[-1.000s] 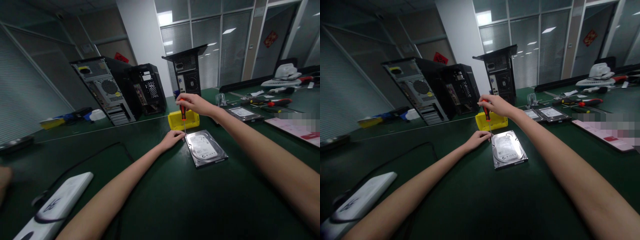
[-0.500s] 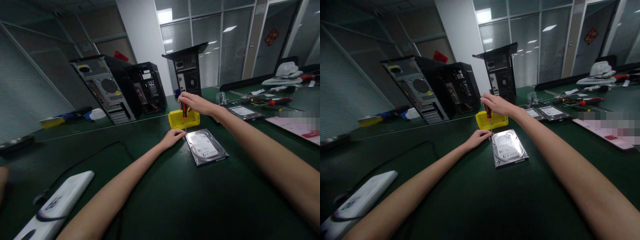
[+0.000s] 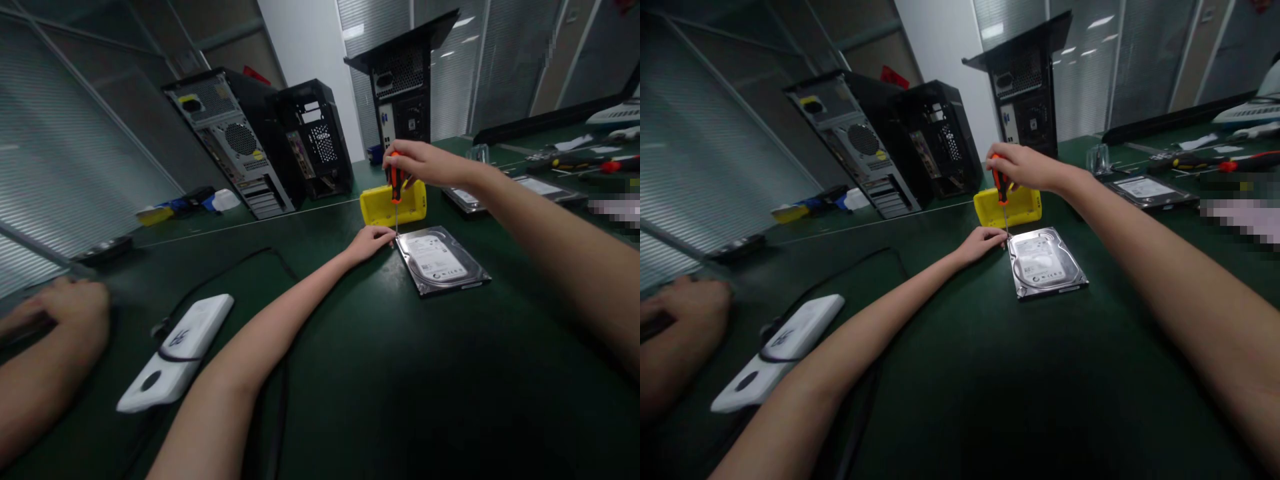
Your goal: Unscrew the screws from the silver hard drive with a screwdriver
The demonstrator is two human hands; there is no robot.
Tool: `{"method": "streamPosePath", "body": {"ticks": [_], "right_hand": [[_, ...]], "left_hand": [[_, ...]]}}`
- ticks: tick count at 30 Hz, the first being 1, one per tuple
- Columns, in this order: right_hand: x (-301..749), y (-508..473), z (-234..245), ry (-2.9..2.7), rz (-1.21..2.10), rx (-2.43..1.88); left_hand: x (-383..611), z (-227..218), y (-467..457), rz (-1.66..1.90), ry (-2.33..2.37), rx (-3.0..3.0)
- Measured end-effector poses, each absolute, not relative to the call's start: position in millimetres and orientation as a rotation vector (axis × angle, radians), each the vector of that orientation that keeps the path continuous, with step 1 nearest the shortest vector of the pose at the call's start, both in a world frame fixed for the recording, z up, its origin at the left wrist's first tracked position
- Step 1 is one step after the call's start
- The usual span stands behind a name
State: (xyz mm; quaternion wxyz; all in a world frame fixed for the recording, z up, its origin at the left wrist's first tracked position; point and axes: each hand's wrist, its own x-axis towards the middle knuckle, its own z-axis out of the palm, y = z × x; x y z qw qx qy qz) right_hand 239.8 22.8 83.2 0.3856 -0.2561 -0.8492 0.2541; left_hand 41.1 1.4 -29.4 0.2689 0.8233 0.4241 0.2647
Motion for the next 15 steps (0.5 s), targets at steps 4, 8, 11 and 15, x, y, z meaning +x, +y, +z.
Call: {"method": "streamPosePath", "body": {"ticks": [4,8,11,15], "right_hand": [[241.5,25.2,81.5,-2.163,0.663,-0.61],[243.6,25.8,83.3,-2.175,0.623,-0.572],[245.1,25.2,86.8,-2.195,0.624,-0.557],[246.1,25.0,90.0,-2.212,0.603,-0.564]], "left_hand": [[42.8,-30.0,1.9,0.708,1.162,2.207],[42.3,-30.0,4.3,0.726,1.146,2.224],[42.2,-29.3,6.3,0.753,1.123,2.224],[42.6,-27.9,7.2,0.735,1.107,2.231]]}}
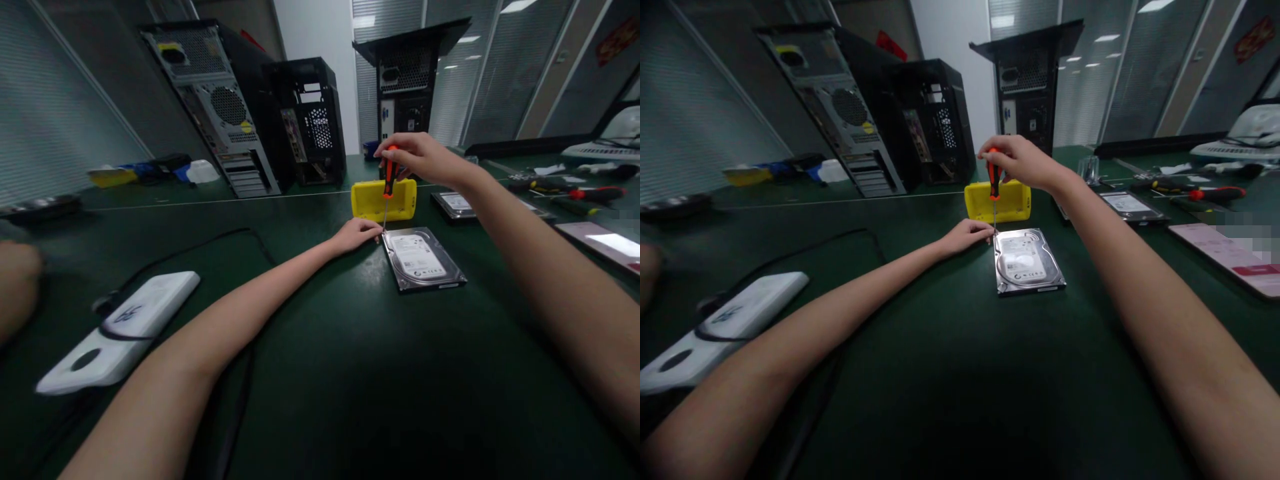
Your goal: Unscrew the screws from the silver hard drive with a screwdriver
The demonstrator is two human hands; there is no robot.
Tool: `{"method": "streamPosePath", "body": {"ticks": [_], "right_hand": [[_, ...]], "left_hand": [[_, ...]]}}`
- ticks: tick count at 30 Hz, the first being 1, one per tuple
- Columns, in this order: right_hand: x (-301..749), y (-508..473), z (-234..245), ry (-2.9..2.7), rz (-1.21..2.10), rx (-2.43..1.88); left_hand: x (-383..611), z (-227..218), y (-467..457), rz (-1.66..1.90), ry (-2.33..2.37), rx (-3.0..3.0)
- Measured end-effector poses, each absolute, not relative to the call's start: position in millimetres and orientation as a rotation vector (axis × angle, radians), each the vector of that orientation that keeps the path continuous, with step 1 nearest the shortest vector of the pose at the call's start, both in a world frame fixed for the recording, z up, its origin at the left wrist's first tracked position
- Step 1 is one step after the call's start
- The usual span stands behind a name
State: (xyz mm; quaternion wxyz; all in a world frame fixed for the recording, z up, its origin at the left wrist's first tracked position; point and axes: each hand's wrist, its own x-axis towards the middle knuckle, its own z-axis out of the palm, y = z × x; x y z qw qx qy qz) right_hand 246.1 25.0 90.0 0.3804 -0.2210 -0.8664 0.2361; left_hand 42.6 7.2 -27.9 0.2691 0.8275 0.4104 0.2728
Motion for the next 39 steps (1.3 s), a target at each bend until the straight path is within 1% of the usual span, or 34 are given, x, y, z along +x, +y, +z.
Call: {"method": "streamPosePath", "body": {"ticks": [17,26,33,39], "right_hand": [[245,42,79,-2.178,0.513,-0.621],[242,31,79,-2.115,0.552,-0.73],[242,29,79,-2.193,0.584,-0.625],[240,25,81,-2.21,0.511,-0.583]], "left_hand": [[44,-23,3,0.742,1.105,2.215],[44,-24,3,0.735,1.135,2.204],[43,-25,5,0.731,1.139,2.214],[43,-23,3,0.727,1.12,2.202]]}}
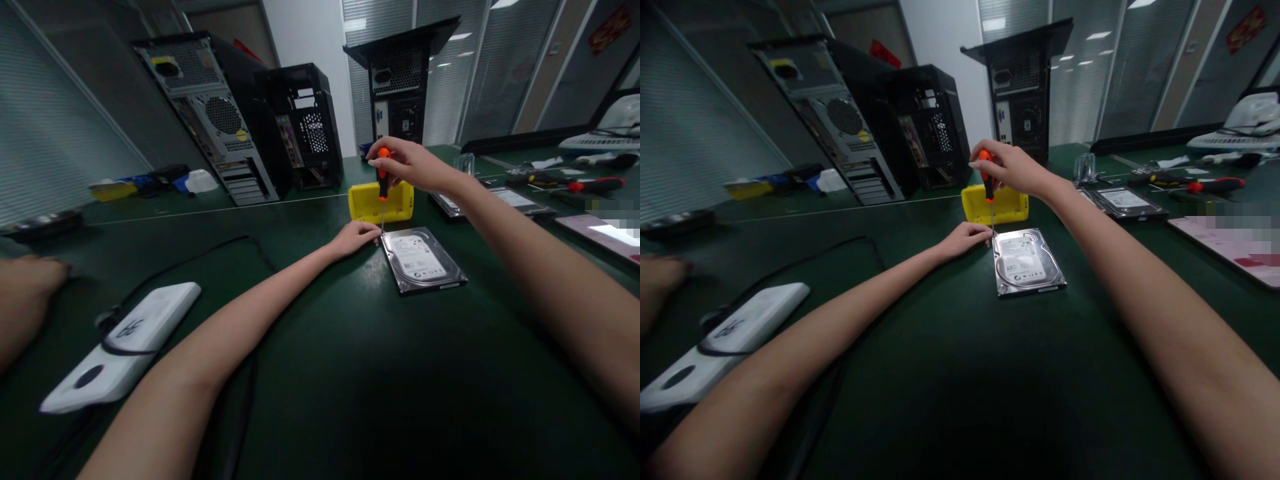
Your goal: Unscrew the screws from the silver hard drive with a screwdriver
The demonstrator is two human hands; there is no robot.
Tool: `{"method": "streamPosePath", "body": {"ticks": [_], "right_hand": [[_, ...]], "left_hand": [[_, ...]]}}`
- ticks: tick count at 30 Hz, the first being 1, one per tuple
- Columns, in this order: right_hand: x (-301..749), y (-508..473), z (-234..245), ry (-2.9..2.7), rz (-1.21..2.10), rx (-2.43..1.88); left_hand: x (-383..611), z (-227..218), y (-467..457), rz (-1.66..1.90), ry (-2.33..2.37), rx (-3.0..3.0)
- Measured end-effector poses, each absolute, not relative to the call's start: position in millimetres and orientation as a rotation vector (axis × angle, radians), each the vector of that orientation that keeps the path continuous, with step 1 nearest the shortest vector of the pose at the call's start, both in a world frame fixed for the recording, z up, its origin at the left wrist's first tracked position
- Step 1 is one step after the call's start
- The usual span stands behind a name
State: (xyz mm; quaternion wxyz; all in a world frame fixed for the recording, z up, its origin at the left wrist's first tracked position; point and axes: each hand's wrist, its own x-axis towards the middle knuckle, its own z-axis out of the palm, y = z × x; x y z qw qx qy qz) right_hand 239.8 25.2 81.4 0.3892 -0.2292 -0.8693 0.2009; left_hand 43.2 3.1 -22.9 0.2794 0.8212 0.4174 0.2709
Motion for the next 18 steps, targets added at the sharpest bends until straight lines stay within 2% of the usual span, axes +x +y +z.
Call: {"method": "streamPosePath", "body": {"ticks": [18], "right_hand": [[231.8,20.0,85.2,-2.24,0.217,-0.538]], "left_hand": [[45.1,-19.2,1.0,0.718,1.159,2.212]]}}
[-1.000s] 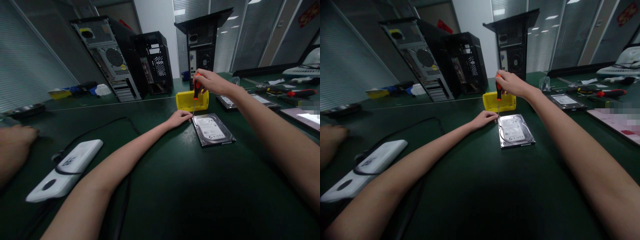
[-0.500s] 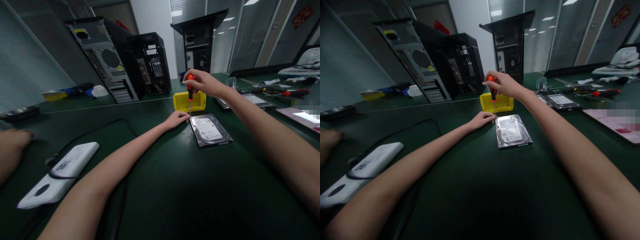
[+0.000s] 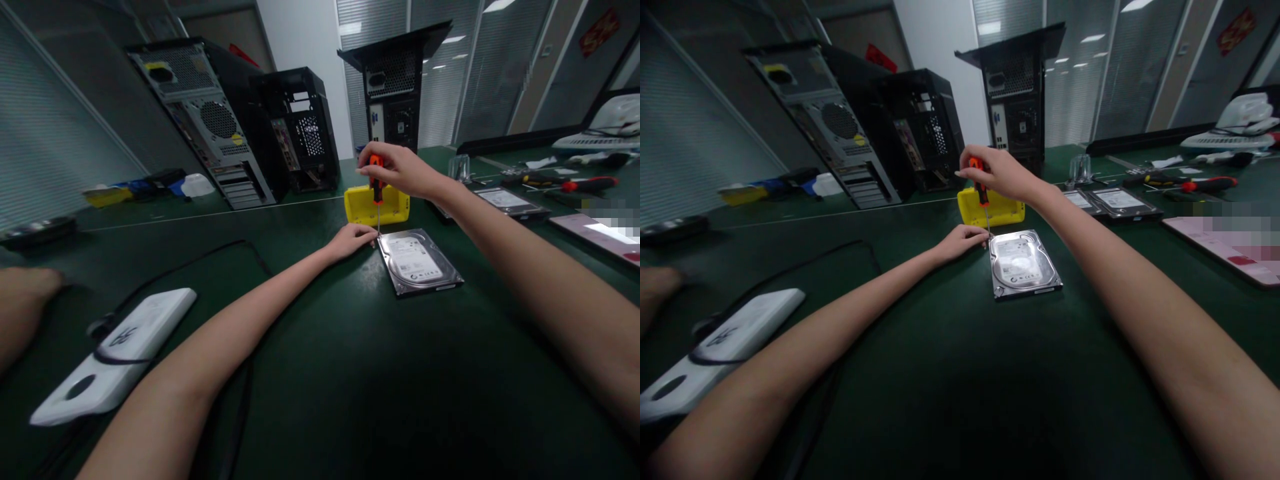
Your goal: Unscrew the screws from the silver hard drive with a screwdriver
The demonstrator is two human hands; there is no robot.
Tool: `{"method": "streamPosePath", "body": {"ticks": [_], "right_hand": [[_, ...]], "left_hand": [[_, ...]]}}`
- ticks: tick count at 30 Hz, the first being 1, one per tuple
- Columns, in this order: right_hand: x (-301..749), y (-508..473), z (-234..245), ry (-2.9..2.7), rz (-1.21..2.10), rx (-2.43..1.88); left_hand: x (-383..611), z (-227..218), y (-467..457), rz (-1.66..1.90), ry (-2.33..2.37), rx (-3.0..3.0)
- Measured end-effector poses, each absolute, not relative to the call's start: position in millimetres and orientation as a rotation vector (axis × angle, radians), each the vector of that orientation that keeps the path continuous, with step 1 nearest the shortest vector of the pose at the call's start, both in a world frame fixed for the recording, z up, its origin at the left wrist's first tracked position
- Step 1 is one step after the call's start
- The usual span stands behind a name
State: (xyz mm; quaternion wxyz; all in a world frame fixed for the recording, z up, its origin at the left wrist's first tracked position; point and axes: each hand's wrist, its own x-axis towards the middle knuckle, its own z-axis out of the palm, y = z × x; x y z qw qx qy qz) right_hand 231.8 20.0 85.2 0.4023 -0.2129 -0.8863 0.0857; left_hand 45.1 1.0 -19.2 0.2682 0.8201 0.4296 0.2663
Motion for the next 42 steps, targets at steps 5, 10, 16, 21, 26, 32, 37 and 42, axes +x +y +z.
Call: {"method": "streamPosePath", "body": {"ticks": [5,10,16,21,26,32,37,42], "right_hand": [[234,19,88,-2.243,0.338,-0.582],[236,13,92,-2.268,0.541,-0.54],[237,17,91,-2.234,0.515,-0.543],[239,22,90,-2.214,0.252,-0.617],[240,21,89,-2.218,0.222,-0.647],[237,16,88,-2.263,0.413,-0.543],[236,21,86,-2.272,0.42,-0.511],[238,22,86,-2.236,0.258,-0.492]], "left_hand": [[45,-19,2,0.703,1.164,2.194],[44,-19,2,0.702,1.169,2.196],[43,-19,2,0.713,1.191,2.194],[43,-20,2,0.706,1.189,2.188],[42,-19,1,0.707,1.157,2.202],[42,-20,2,0.689,1.151,2.232],[41,-21,2,0.674,1.188,2.242],[40,-21,2,0.666,1.199,2.238]]}}
